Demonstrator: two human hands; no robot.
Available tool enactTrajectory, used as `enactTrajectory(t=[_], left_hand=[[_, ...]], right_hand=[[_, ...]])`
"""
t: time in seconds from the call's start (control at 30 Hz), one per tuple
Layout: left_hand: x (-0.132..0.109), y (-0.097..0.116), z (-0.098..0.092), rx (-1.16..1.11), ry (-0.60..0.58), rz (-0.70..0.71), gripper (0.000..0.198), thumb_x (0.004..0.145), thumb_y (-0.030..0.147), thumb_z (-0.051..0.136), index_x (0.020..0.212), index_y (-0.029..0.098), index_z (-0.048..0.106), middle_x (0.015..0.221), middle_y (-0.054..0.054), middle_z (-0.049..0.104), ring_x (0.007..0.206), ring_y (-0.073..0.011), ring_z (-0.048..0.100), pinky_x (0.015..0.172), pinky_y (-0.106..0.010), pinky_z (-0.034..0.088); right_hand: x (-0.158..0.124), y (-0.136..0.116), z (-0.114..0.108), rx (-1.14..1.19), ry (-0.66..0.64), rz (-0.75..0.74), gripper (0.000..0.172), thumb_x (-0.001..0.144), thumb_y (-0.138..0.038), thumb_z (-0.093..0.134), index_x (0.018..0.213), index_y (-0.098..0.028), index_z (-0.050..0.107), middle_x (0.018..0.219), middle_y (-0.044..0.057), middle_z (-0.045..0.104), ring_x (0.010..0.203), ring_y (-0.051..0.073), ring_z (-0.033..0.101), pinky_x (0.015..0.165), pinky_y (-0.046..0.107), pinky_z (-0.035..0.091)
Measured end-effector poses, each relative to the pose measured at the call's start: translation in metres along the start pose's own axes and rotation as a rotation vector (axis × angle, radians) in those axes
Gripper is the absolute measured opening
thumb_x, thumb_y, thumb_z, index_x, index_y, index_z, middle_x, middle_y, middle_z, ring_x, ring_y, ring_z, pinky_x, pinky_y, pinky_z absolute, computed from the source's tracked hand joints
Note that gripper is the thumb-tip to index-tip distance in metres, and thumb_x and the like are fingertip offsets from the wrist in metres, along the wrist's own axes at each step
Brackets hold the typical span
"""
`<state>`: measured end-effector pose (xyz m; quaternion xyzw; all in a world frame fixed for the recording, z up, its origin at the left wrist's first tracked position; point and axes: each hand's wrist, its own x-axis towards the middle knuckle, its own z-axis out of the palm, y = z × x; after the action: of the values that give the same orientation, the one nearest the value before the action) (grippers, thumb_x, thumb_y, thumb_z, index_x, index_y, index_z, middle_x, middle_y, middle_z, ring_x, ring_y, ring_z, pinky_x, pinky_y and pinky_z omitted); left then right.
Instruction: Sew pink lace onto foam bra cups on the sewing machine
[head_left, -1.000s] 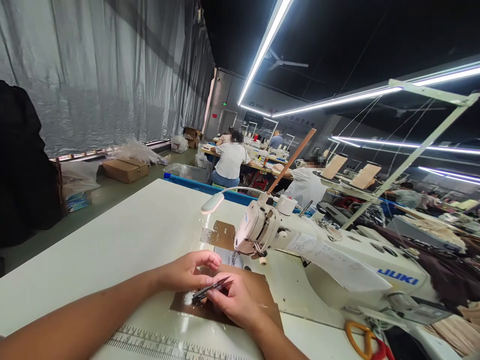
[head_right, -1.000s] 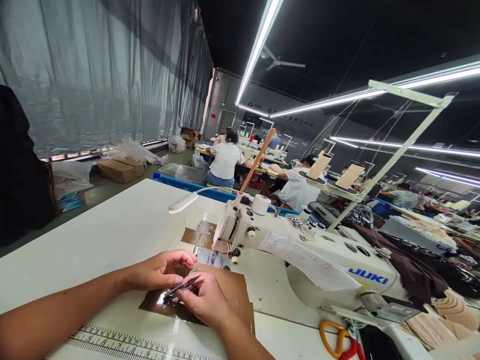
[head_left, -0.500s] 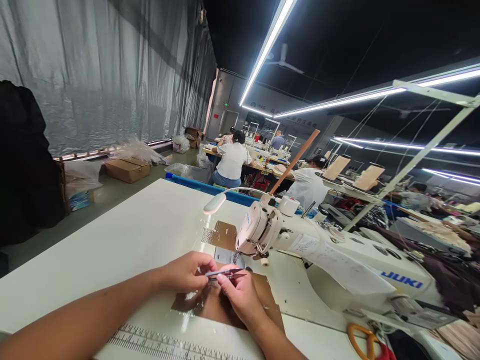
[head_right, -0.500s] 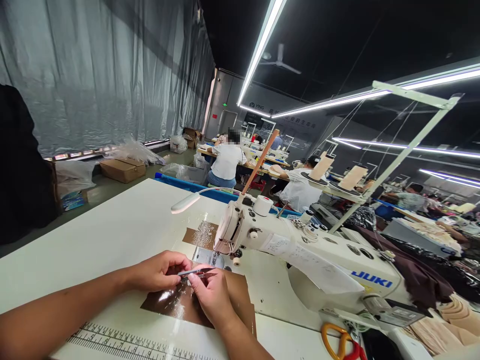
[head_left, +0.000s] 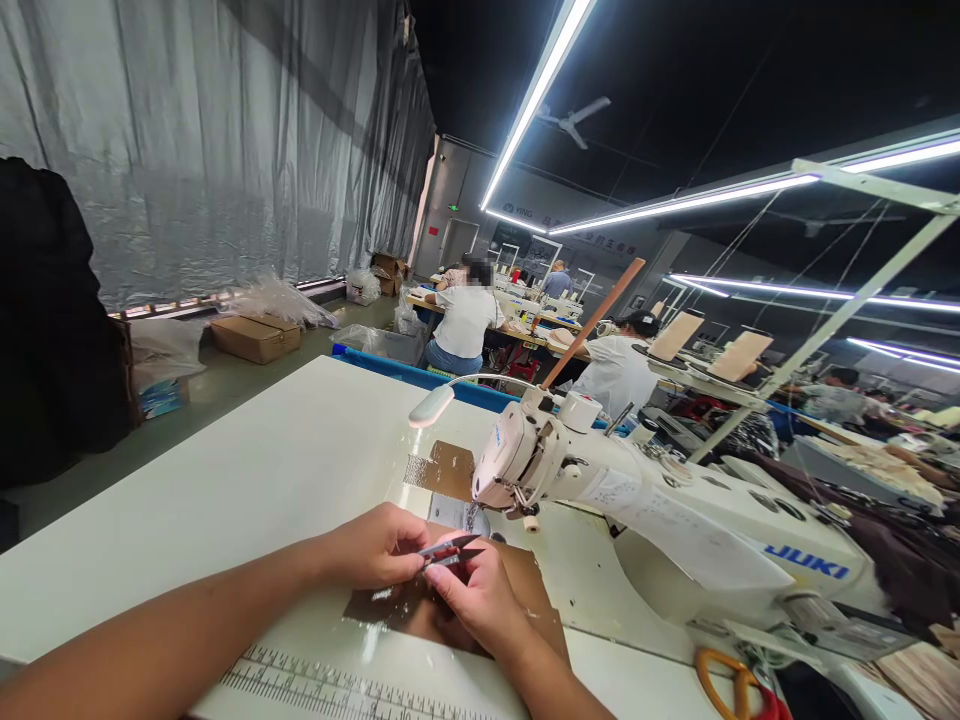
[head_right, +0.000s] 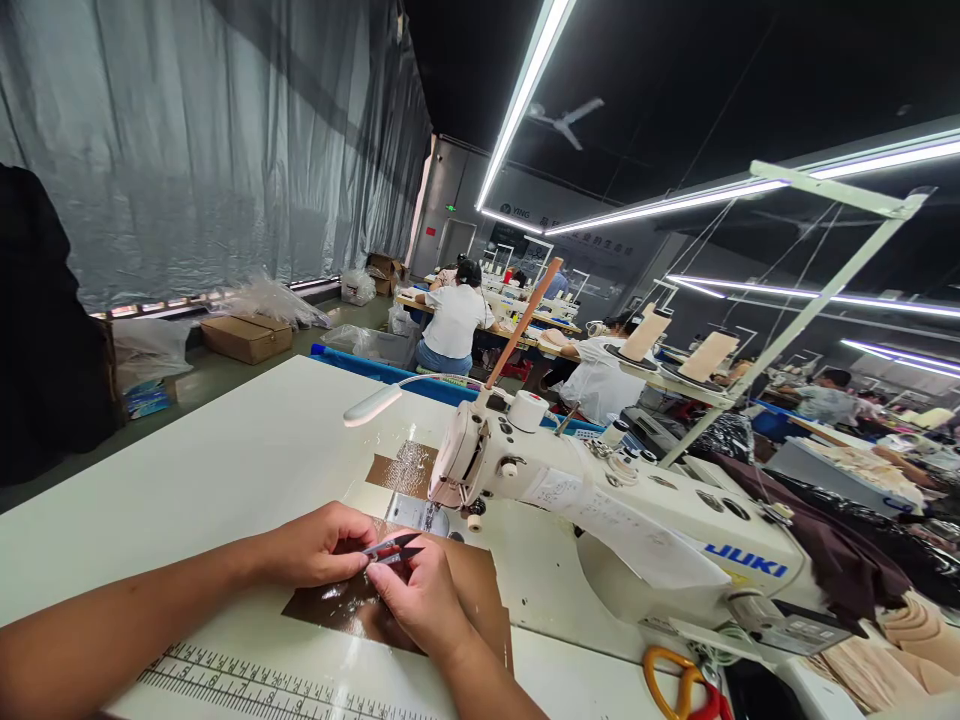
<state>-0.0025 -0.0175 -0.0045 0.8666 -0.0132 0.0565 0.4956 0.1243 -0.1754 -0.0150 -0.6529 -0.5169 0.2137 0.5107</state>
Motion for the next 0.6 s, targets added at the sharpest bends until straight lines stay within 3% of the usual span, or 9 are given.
enactTrajectory(t=[0.2,0.43,0.6], left_hand=[[0.0024,-0.0019,-0.0010,0.089,0.013,0.083,0.008,0.080,0.016,0.053,0.073,0.015,0.056,0.068,0.002,0.052,0.064,-0.0096,0.043,0.059,-0.020,0.032],[0.0012,0.0013,-0.0008,0.053,-0.008,0.117,0.011,0.076,0.009,0.049,0.080,0.015,0.057,0.072,0.003,0.054,0.067,-0.0099,0.045,0.061,-0.019,0.034],[0.0018,0.0018,-0.0005,0.045,0.014,0.131,0.011,0.073,0.008,0.049,0.077,0.015,0.056,0.071,0.003,0.054,0.066,-0.0099,0.046,0.061,-0.019,0.034]], right_hand=[[-0.0009,0.0031,0.0015,0.004,0.002,-0.008,0.018,0.080,-0.029,0.063,0.092,-0.016,0.068,0.099,0.009,0.067,0.079,0.018,0.064,0.072,0.028,0.053],[-0.0020,0.0009,-0.0012,0.021,-0.069,-0.104,0.025,0.079,-0.023,0.065,0.104,-0.019,0.066,0.103,0.008,0.069,0.096,0.020,0.065,0.089,0.032,0.052],[-0.0031,0.0020,-0.0029,-0.048,-0.087,-0.181,0.028,0.079,-0.022,0.065,0.107,-0.019,0.065,0.105,0.007,0.070,0.098,0.020,0.065,0.091,0.031,0.051]])
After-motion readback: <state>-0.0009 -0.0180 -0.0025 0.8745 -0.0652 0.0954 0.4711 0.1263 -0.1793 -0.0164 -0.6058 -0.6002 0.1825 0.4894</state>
